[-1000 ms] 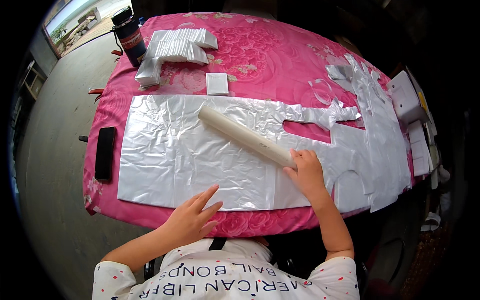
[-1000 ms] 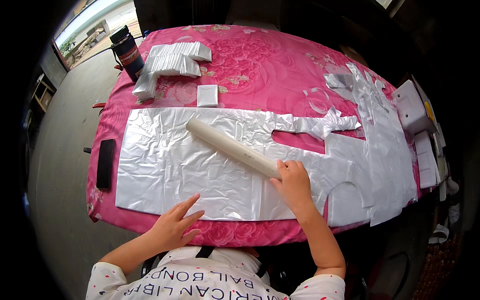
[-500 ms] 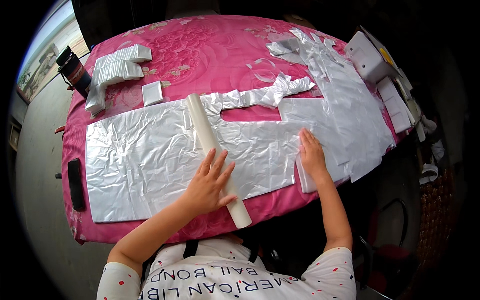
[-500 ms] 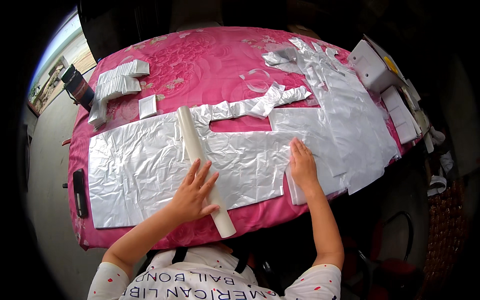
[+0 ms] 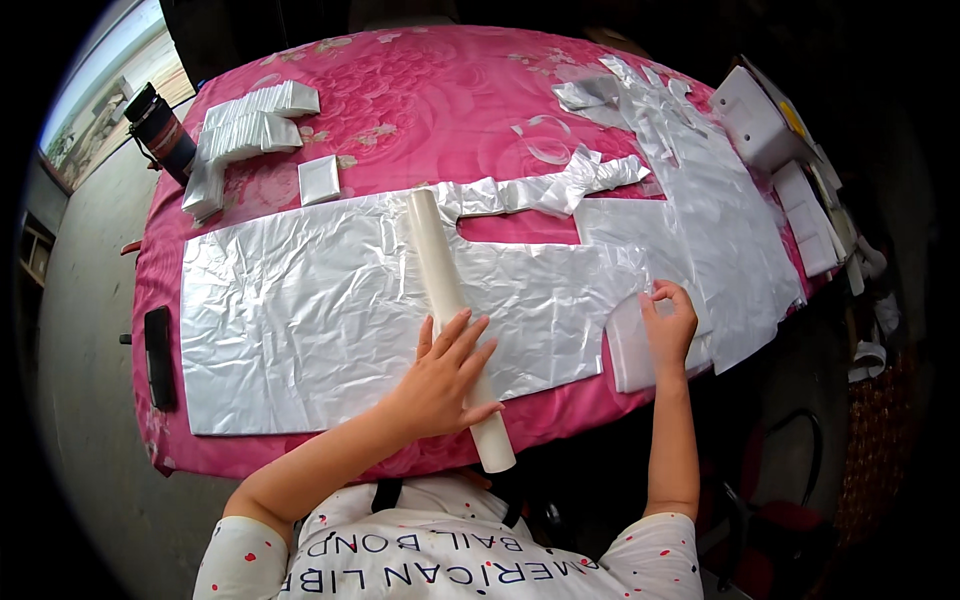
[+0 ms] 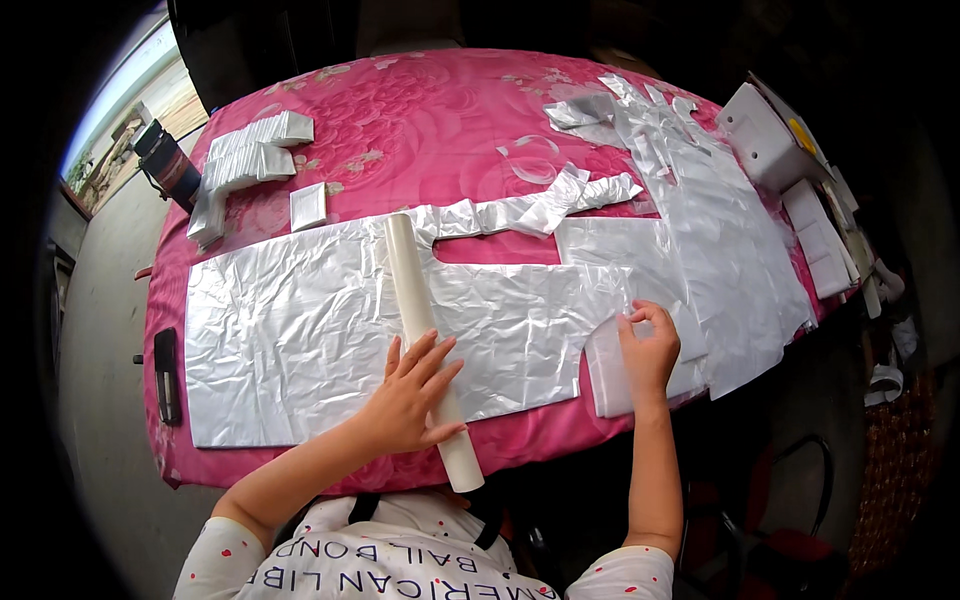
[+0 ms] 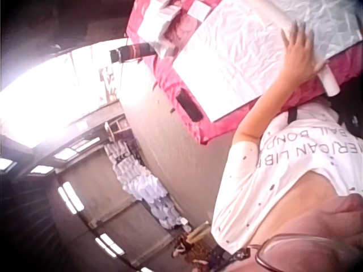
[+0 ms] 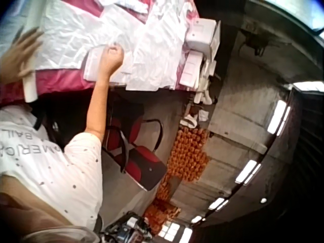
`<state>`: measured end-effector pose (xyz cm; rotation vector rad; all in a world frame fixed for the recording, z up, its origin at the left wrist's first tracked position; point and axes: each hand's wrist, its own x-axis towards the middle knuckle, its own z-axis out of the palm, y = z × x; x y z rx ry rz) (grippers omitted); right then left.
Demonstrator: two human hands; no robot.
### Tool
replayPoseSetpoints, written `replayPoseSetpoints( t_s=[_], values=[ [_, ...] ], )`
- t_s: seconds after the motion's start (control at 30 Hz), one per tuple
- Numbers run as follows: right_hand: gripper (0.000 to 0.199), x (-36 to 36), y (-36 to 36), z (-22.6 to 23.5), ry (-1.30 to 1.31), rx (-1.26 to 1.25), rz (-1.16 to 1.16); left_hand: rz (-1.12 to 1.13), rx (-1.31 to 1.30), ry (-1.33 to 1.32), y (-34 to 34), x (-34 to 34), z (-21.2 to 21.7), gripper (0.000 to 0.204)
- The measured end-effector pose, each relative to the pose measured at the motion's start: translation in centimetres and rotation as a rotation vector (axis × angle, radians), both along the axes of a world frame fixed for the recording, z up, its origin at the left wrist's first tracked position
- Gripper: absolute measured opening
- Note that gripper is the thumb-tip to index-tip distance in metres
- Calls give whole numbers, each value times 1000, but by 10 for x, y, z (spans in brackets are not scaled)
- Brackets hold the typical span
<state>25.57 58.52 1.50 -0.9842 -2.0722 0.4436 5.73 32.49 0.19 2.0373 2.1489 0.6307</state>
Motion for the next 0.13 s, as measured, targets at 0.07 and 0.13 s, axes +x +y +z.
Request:
replayPoseSetpoints(
  t_s=[0.07, 0.13],
  values=[
    [17, -26, -50, 9, 123, -271, 210, -36, 68, -433, -1, -1, 0, 73],
    [16, -48, -102, 19, 123, -454, 473, -61, 97, -654, -2, -3, -1, 75]
  ],
)
